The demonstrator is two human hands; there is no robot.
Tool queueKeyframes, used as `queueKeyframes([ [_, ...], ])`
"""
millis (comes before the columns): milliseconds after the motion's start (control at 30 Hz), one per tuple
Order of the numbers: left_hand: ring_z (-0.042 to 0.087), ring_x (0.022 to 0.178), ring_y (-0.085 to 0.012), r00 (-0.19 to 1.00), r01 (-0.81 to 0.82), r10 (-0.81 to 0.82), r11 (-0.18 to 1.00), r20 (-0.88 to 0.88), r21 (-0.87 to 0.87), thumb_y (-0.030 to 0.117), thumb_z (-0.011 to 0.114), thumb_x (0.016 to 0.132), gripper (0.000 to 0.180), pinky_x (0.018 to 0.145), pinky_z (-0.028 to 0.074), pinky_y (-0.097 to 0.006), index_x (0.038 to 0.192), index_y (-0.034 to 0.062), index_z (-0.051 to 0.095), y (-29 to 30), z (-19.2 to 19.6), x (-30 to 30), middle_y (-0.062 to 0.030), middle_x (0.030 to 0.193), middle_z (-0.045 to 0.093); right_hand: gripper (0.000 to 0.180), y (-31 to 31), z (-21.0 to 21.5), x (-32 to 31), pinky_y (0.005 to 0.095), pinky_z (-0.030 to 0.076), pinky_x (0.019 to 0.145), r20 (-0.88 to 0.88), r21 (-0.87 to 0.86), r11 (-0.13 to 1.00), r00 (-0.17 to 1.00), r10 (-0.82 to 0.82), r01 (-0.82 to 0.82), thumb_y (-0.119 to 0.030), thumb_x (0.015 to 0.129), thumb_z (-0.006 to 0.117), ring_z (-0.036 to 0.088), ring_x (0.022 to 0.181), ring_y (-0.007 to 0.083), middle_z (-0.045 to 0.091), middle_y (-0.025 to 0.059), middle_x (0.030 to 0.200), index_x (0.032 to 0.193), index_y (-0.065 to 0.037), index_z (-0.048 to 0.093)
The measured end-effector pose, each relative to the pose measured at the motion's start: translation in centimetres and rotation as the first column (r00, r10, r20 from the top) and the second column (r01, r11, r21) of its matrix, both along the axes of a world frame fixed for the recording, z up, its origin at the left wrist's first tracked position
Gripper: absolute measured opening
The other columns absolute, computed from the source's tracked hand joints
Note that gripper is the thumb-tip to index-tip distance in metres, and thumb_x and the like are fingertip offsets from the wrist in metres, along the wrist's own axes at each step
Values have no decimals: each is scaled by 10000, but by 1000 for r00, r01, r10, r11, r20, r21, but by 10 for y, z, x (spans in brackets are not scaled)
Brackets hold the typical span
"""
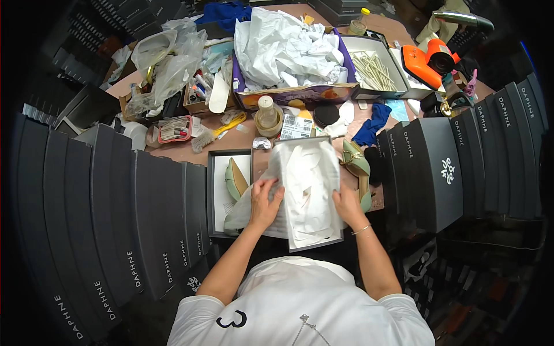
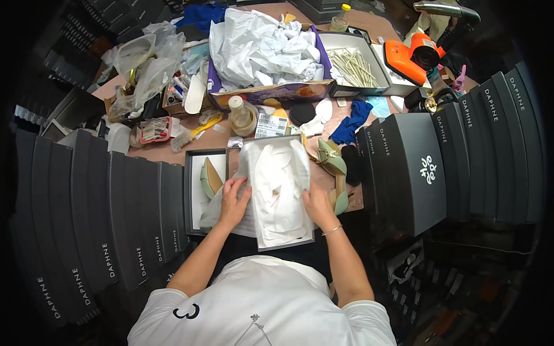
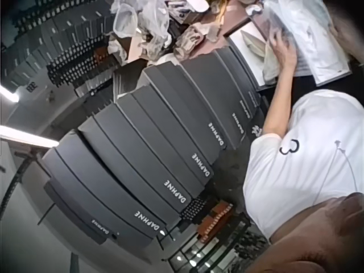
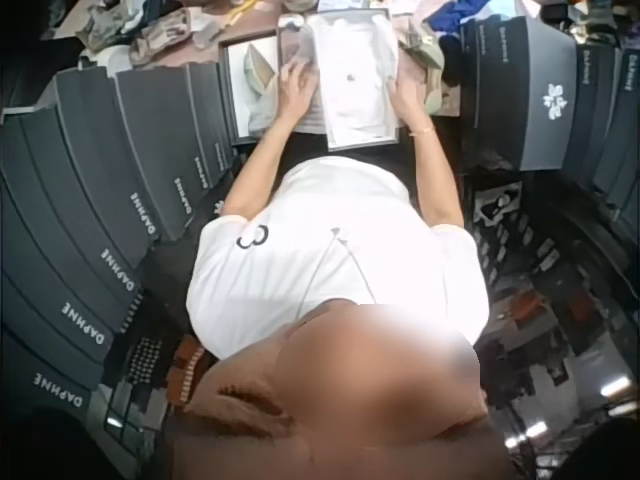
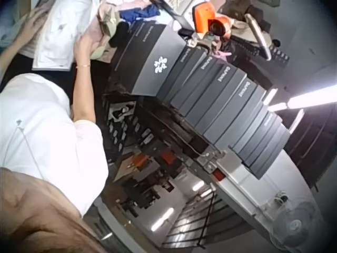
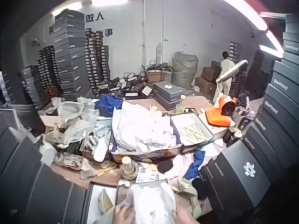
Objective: The recorder is packaging individual shoes into retail boxes using tissue paper and inserts.
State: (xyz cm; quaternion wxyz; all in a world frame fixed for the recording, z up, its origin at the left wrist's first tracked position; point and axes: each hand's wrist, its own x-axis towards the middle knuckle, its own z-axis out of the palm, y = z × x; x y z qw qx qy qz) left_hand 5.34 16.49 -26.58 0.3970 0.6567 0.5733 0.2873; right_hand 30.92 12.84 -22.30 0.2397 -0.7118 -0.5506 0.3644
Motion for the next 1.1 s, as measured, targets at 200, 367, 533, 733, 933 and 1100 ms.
queueKeyframes([
  [200, 505, 1115, -326, 925, -158, 226, 960, 305, -231, 397, 462, 966, 493, 966, 378, -364, 1234, -16, 439, 13, -39, 3, -209, 1230, 502, 311, 6, -30, -28, 546, 438, 779, 112, 50, 998, 993, 43, -49, -75, 842, 485, 555, 903, 505, 582, 340, 961, 1117, 66, 508],
  [367, 511, 1145, -367, 1000, -6, 9, 962, -8, 273, 74, 546, 871, 329, 948, 433, -384, 1184, -28, 545, 13, 26, -8, -215, 1205, 539, 408, 3, -27, -49, 477, 445, 856, 328, 566, 825, 918, -221, -4, -128, 830, 606, 560, 984, 422, 595, 261, 1051, 1176, 56, 491],
  [533, 550, 1101, -315, 729, 581, -349, 770, -589, 262, 95, 616, 794, 328, 1040, 315, -501, 1119, 42, 613, 53, 24, 48, -171, 1147, 583, 425, -4, 0, -54, 438, 448, 877, 194, 342, 887, 947, 256, -309, -135, 812, 631, 544, 1017, 385, 565, 235, 1116, 1166, 55, 493],
  [733, 562, 984, -288, 609, 632, -462, 774, -645, 43, 33, 625, 700, 229, 1053, 253, -569, 927, 62, 617, 101, 14, 51, -99, 961, 605, 422, -52, -79, -81, 428, 477, 854, 351, 56, 860, 817, 458, -507, -178, 823, 630, 572, 976, 394, 569, 244, 1113, 1162, 45, 513],
  [933, 547, 959, -257, 900, 430, -326, 766, -289, 477, -2, 656, 655, 235, 1071, 253, -562, 843, 74, 538, 60, 100, 18, -70, 894, 547, 381, -10, 29, -67, 394, 502, 715, -351, 43, 989, 929, -117, 140, -246, 869, 609, 635, 748, 336, 644, 220, 834, 1126, 35, 593],
  [1100, 547, 1037, -238, 843, 537, -475, 722, -252, 437, 58, 686, 655, 285, 1086, 186, -604, 907, 84, 554, -12, 105, 24, -58, 954, 570, 273, 20, 55, -62, 317, 489, 616, -252, 336, 936, 968, -16, 103, -164, 867, 575, 623, 693, 184, 650, 149, 754, 1049, 23, 657],
])
